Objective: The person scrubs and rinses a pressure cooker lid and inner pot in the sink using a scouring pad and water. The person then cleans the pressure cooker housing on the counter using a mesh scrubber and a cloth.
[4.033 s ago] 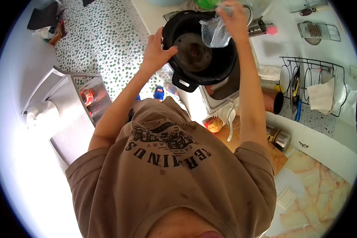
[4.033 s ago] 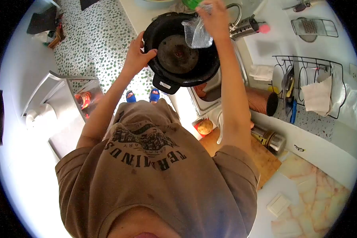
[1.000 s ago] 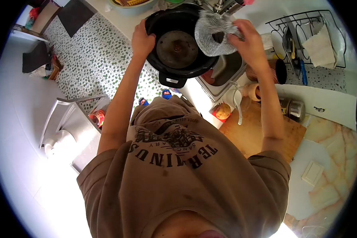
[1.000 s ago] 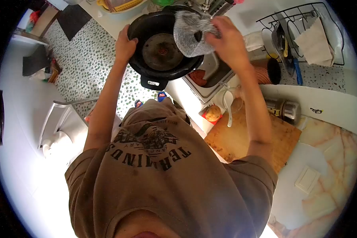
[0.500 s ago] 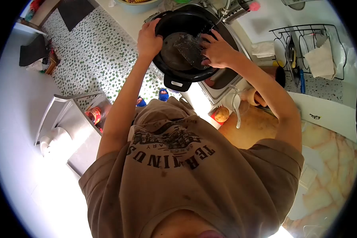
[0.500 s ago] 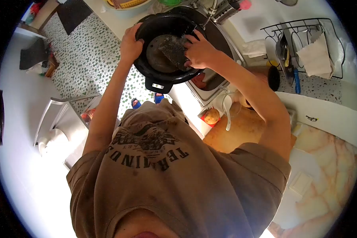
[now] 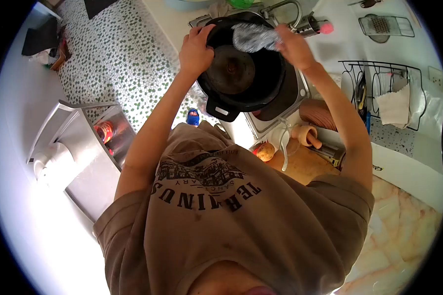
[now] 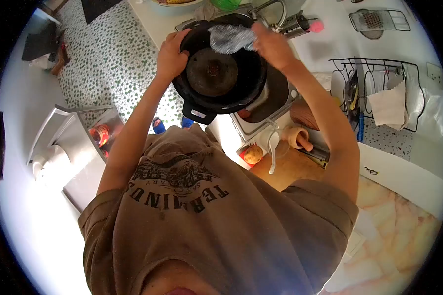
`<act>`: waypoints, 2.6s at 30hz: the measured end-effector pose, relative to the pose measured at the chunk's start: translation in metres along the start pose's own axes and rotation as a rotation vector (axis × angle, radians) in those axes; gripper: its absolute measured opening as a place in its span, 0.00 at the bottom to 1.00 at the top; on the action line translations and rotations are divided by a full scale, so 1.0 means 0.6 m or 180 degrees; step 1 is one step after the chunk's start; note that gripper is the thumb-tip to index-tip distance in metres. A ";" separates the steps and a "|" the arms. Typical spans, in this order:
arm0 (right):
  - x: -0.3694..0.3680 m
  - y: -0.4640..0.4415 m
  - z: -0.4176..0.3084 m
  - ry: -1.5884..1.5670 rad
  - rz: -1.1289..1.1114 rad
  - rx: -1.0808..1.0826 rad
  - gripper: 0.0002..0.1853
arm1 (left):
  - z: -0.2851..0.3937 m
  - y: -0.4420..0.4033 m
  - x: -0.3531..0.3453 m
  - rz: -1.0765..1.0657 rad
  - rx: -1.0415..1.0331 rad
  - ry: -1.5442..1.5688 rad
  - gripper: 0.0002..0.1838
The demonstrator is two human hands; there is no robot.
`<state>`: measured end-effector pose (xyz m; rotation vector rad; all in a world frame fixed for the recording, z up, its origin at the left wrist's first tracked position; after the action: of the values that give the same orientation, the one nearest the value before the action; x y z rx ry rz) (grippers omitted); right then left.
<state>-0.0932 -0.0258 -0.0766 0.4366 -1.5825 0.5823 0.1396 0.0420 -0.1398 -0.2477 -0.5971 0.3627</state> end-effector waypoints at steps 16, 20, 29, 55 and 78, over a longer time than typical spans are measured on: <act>0.024 0.003 -0.207 0.1073 0.0470 0.2377 0.09 | -0.018 0.004 -0.017 -0.0116 -0.0030 -0.0117 0.33; -0.107 0.033 -0.161 0.1754 -0.1390 0.2621 0.16 | -0.017 0.008 -0.011 0.0098 -0.0036 -0.0168 0.26; -0.096 0.052 -0.193 0.1427 -0.1040 0.2528 0.13 | -0.005 0.004 -0.013 0.0063 -0.0310 0.0094 0.31; -0.174 0.160 -0.228 -0.2547 -0.3094 -0.0937 0.22 | -0.010 0.010 -0.007 0.0289 -0.0179 0.0044 0.19; -0.277 0.002 -0.181 -0.1162 -0.0559 0.0132 0.15 | 0.002 0.015 0.003 0.0425 -0.0189 0.0156 0.19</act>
<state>0.0091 0.0301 -0.2378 0.7372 -1.8565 0.4162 0.1379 0.0508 -0.1408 -0.3537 -0.5451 0.4669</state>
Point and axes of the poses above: each hand's wrist, its own y-axis away from the middle knuckle, its own x-axis out of the back of the hand, z = x × y, the point moved 10 cm from there along -y, towards the middle knuckle, and after that the axes turned 6 degrees about z, right-handed, at the moved point
